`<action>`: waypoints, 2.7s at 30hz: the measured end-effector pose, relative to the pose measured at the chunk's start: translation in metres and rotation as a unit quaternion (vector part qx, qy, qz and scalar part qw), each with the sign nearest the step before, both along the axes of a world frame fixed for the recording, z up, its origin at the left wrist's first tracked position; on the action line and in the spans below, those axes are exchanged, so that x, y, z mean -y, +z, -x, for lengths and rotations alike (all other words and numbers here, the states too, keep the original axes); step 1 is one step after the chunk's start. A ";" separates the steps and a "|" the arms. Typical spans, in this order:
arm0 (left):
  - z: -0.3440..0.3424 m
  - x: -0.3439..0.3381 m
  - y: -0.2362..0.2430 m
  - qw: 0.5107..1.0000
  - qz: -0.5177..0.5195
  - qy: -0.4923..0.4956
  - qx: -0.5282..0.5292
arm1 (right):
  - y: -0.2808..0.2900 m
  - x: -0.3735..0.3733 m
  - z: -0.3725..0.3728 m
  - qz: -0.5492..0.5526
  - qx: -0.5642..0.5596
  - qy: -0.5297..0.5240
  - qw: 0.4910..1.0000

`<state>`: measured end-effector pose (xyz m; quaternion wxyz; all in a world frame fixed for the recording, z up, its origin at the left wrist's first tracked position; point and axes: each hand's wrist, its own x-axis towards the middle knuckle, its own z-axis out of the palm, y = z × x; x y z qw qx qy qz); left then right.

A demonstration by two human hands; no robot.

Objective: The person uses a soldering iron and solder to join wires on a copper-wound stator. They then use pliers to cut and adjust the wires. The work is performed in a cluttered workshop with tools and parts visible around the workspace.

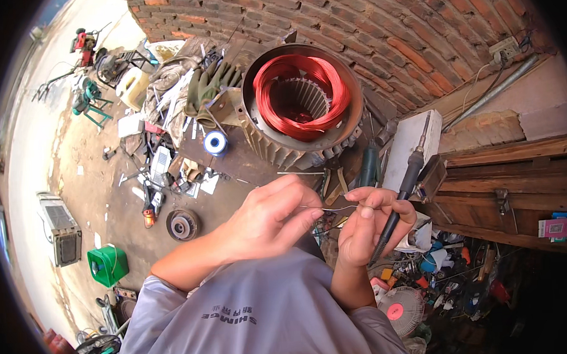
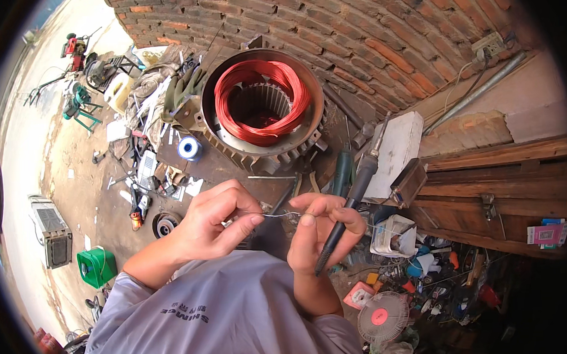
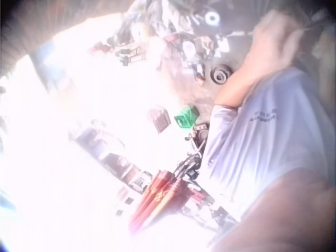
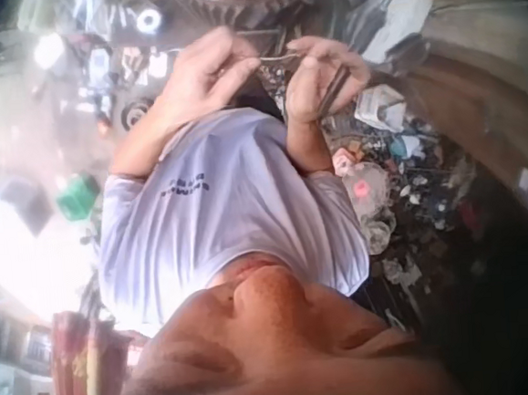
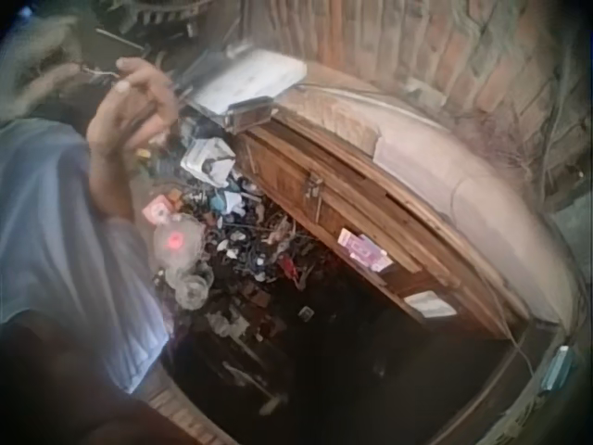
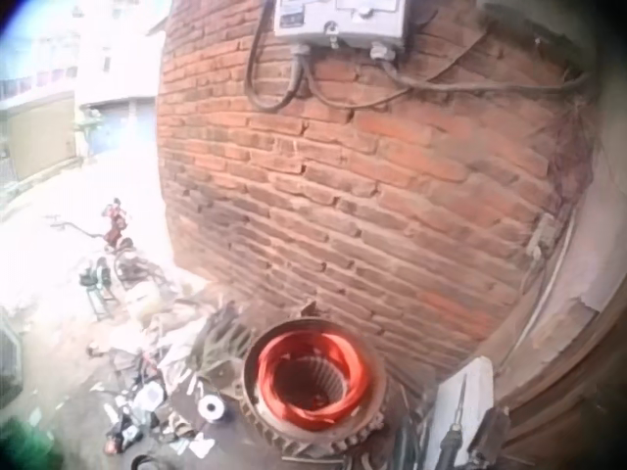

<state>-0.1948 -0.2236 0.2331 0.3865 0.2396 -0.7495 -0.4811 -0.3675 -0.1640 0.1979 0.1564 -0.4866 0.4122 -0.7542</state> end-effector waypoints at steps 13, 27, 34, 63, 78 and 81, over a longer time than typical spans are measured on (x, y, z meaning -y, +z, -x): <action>0.017 0.024 0.003 0.993 -0.042 0.052 0.098 | -0.011 0.023 0.071 -0.042 -0.127 0.125 0.983; 0.025 0.105 -0.016 0.934 0.210 0.050 0.285 | -0.032 0.057 0.037 -0.138 -0.147 0.019 0.979; 0.016 0.115 -0.021 0.937 0.238 -0.024 0.254 | -0.028 0.066 0.018 -0.162 -0.242 -0.018 0.957; 0.030 0.128 -0.039 0.939 0.308 -0.035 0.153 | -0.044 0.058 0.013 -0.105 -0.291 -0.062 0.949; 0.003 0.130 -0.010 0.970 0.153 -0.123 0.141 | 0.014 0.018 0.073 -0.043 -0.083 -0.085 0.992; -0.007 0.129 -0.018 0.972 0.148 -0.139 0.118 | 0.020 -0.007 0.082 -0.106 0.044 -0.085 0.990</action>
